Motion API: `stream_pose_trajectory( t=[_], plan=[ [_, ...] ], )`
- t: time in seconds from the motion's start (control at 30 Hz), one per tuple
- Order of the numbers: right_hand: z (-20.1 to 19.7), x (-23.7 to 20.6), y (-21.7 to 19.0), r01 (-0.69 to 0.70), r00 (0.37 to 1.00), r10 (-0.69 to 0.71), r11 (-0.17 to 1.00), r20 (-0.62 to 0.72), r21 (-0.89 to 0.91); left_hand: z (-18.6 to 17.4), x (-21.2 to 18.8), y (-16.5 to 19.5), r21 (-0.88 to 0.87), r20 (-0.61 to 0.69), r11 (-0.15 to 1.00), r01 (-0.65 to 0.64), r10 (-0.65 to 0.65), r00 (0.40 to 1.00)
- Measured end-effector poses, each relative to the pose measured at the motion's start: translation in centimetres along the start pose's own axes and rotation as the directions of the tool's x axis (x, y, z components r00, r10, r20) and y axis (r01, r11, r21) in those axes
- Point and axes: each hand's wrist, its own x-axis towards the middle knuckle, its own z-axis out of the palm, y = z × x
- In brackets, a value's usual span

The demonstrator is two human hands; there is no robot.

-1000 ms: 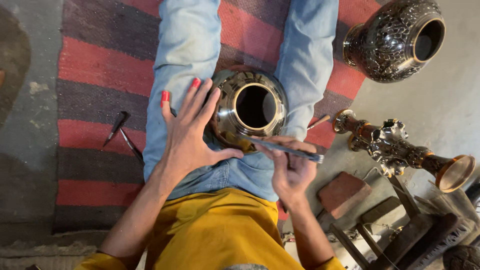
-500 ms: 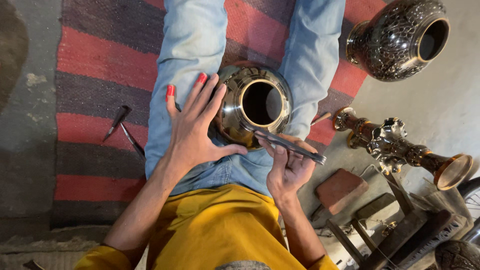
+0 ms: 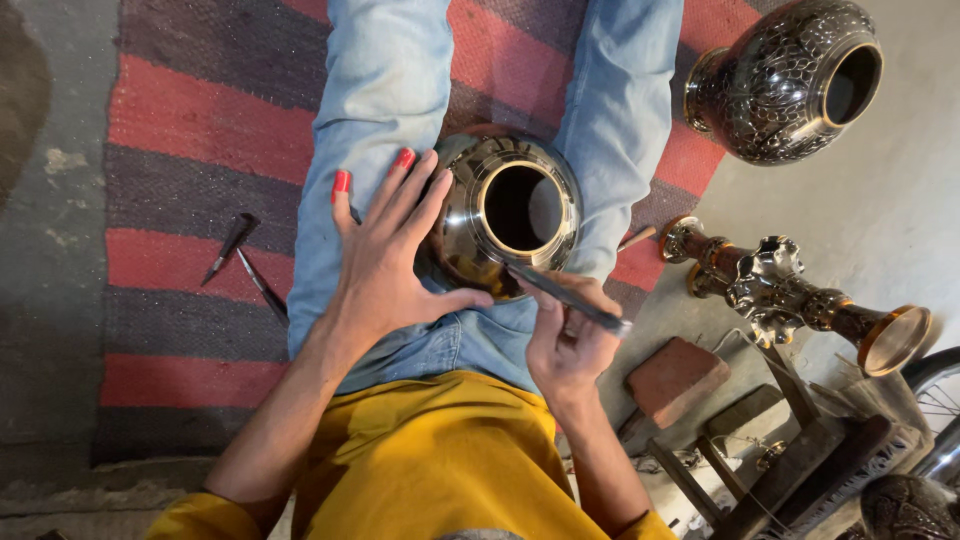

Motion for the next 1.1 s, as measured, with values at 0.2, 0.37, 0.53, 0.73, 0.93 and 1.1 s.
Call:
stream_pose_trajectory(
  t=[0.2, 0.37, 0.53, 0.73, 0.93, 1.1],
  plan=[
    [0.5, 2.6, -3.2, 0.229, 0.973, -0.172, 0.782, 0.153, -0.580, -1.4, 0.7, -0.8, -0.084, 0.034, 0.996, 0.015, -0.013, 0.999],
    [1.0, 4.2, -5.6, 0.133, 0.965, 0.029, 0.803, 0.262, -0.581, -1.9, 0.9, -1.4, -0.125, 0.059, 0.992, 0.027, -0.019, 0.998],
    [2.0, 4.7, -6.1, 0.126, 0.960, 0.072, 0.750, 0.269, -0.649, -2.3, 1.2, -1.6, -0.130, 0.041, 0.991, 0.007, -0.002, 0.999],
    [2.5, 4.5, -6.1, 0.102, 0.979, 0.038, 0.761, 0.201, -0.640, -2.0, 1.7, -1.5, -0.089, -0.021, 0.996, 0.014, -0.016, 1.000],
    [2.4, 3.9, -5.5, 0.094, 0.984, 0.026, 0.756, 0.174, -0.647, -2.0, 2.5, -0.8, -0.099, -0.057, 0.994, 0.041, -0.047, 0.997],
    [0.5, 2.6, -3.5, -0.247, 0.965, 0.263, 0.915, 0.008, -0.320, -3.5, 3.6, -0.5, -0.191, -0.098, 0.981, -0.034, 0.016, 0.995]
  ],
)
